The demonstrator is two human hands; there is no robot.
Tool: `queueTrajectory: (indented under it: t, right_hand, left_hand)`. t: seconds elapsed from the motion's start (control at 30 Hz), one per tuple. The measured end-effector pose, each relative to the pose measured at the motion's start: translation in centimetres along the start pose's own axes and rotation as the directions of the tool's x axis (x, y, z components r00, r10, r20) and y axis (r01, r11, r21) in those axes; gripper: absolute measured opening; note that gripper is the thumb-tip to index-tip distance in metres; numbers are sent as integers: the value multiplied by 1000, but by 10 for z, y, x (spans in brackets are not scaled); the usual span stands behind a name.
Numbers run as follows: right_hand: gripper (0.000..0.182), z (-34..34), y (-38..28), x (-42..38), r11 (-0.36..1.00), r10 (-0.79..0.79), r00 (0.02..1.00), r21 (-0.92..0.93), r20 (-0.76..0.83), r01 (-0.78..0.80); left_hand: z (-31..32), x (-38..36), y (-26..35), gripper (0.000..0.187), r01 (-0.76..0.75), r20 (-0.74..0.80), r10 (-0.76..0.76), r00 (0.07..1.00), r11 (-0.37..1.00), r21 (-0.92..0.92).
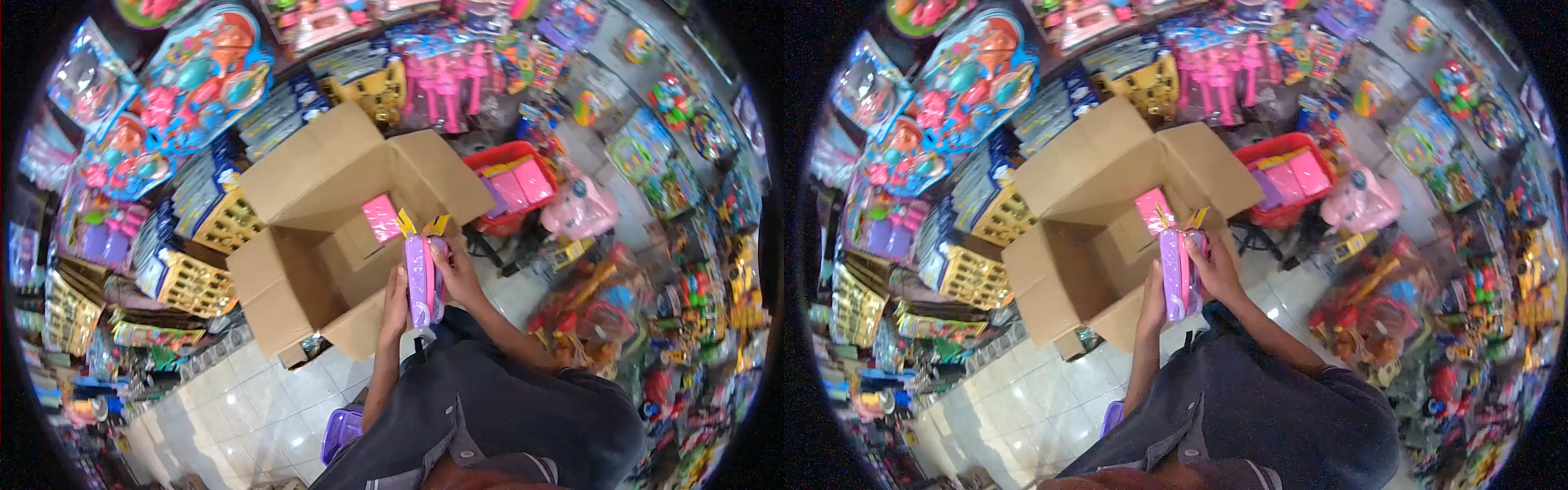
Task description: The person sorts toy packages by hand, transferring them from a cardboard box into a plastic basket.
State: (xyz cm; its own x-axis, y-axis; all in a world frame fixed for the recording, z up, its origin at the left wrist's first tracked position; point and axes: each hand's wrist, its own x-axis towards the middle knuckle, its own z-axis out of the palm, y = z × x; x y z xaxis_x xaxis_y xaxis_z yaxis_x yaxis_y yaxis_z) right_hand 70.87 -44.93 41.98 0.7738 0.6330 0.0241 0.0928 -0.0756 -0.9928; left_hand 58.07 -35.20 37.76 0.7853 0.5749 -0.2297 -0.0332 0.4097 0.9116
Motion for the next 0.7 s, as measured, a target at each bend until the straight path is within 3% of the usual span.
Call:
queueTrajectory:
  t: [0.07,0.2,0.3,0.43,0.53,0.7]
  right_hand:
    - [57,-17,-7,-25,988,113,993,109,-25,-110]
    - [59,-51,11,-54,994,88,990,76,-108,-80]
    - [60,-71,8,-61,990,84,986,121,-144,-67]
    - [63,-96,47,-56,997,74,971,10,-228,-74]
    - [64,-122,51,-51,998,56,961,-24,-271,-65]
    - [62,-186,53,-40,997,25,953,-61,-302,-45]
  left_hand:
    - [21,-8,-1,58,15,41,-14,999,1000,-6]
    - [56,-8,-22,63,74,93,-73,993,997,-4]
    - [67,-10,-32,63,147,134,-168,977,977,152]
    - [98,-14,-23,62,192,138,-219,966,964,186]
    - [116,0,-37,65,174,138,-233,963,923,344]
    - [171,25,-60,64,86,153,-139,978,948,306]
